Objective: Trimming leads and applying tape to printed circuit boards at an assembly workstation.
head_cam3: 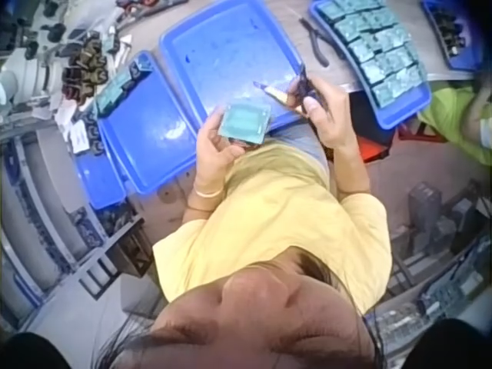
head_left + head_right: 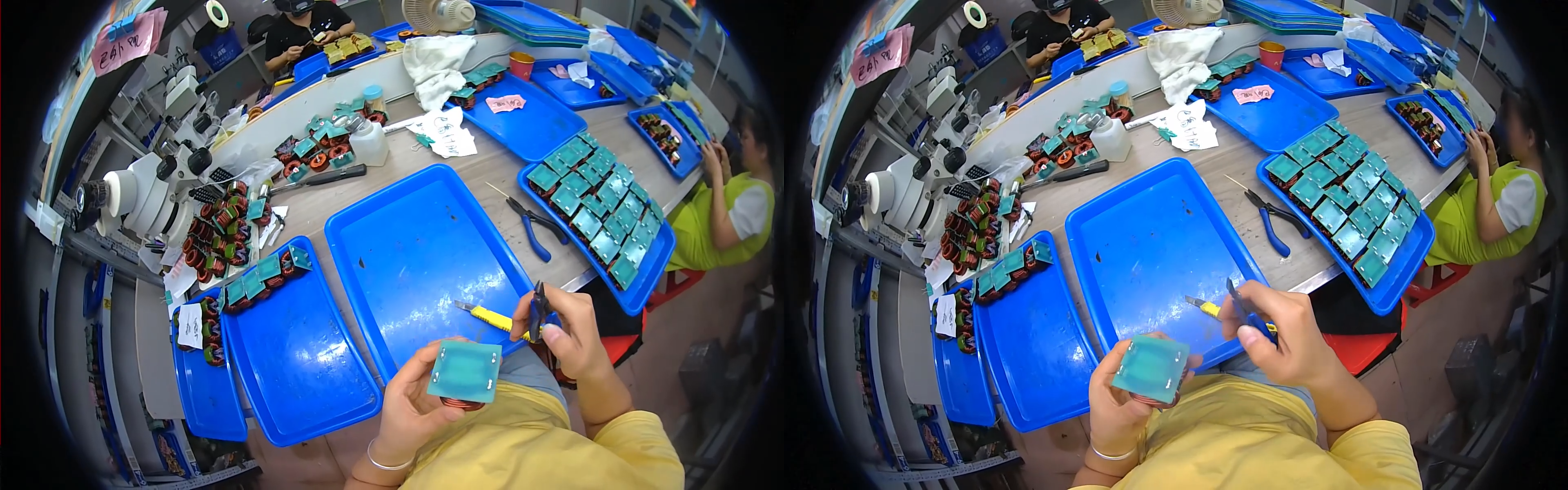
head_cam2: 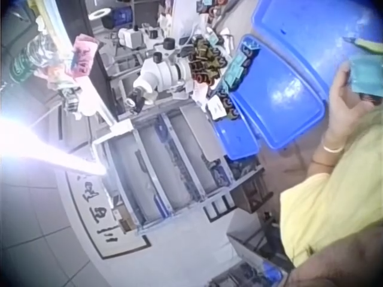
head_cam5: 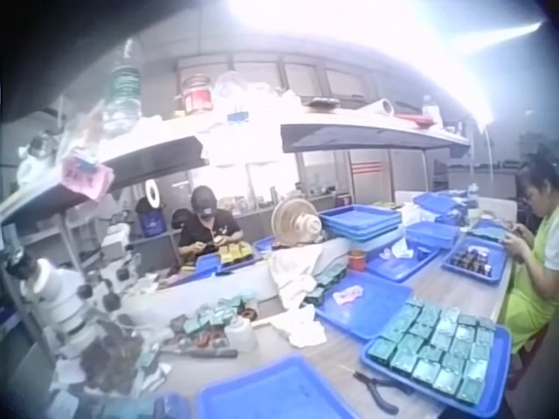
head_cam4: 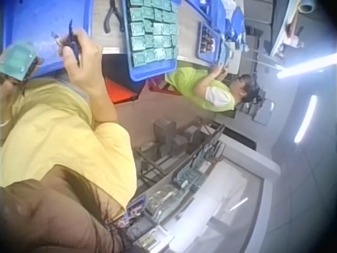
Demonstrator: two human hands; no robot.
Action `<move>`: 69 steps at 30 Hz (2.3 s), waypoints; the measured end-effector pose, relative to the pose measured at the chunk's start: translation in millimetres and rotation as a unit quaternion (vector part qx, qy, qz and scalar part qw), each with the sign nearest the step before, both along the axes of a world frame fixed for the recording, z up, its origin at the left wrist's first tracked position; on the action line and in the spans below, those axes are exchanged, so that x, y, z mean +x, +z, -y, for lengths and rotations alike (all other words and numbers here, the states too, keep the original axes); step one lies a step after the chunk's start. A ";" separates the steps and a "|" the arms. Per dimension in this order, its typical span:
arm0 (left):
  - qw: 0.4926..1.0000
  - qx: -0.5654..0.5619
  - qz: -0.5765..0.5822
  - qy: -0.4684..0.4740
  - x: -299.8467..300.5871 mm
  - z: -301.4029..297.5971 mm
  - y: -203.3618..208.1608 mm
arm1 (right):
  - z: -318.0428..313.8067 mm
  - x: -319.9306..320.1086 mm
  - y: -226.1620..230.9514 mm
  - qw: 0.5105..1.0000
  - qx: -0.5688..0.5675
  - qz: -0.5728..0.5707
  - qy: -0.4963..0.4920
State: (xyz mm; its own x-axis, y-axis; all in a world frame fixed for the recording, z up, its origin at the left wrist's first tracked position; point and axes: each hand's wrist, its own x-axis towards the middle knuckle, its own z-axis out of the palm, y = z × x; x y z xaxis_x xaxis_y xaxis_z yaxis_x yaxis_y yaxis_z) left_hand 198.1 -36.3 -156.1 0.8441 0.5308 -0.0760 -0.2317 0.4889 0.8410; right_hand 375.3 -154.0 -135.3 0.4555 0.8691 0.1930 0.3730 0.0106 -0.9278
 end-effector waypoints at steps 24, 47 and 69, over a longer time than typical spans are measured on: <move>0.996 -0.055 0.022 -0.066 3.4 -5.3 10.3 | -2.0 -21.4 8.5 0.997 0.038 -0.072 0.006; 0.919 0.388 -0.064 0.045 14.2 -12.9 11.1 | -16.8 -25.6 13.4 0.999 0.039 -0.033 0.015; 0.970 0.201 -0.100 0.097 28.5 -9.3 12.2 | -11.1 -14.4 0.7 0.975 0.108 -0.185 -0.066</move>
